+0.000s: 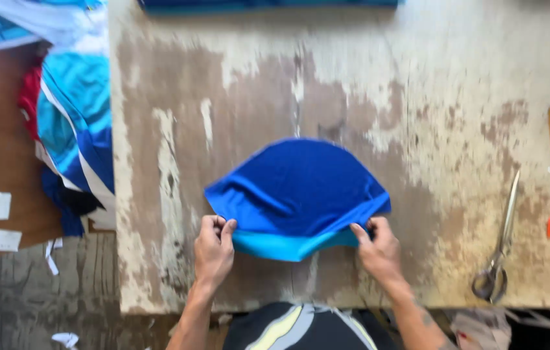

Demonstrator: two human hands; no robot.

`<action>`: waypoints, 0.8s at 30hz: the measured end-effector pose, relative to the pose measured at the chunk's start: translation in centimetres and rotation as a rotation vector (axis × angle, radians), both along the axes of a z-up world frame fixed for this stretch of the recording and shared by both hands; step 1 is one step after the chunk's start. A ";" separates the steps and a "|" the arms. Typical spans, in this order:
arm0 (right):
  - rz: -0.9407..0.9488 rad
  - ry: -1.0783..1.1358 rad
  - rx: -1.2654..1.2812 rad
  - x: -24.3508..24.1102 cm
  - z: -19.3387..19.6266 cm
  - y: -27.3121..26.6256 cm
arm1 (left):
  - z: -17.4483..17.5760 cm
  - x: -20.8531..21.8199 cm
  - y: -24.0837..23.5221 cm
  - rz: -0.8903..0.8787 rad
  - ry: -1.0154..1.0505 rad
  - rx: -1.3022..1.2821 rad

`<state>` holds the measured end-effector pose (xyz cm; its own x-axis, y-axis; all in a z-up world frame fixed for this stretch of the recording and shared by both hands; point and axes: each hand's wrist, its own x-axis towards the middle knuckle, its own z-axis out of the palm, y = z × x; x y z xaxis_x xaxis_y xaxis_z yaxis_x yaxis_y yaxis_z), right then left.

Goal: Cutting fabric pieces according to a pattern using industrial scissors

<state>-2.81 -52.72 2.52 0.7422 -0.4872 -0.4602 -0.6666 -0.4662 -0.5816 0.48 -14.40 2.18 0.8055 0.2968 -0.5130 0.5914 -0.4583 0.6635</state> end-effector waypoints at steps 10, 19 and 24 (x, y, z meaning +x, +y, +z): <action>0.116 -0.469 0.057 37.0 10.7 -4.3 | 11.3 36.1 2.5 -0.186 -0.668 -0.381; 0.055 -0.695 0.361 62.3 13.0 -4.3 | 12.7 56.6 2.1 -0.310 -1.112 -0.057; 0.082 -0.720 0.361 65.6 -3.8 -5.4 | -1.4 57.2 2.2 -0.308 -0.842 0.175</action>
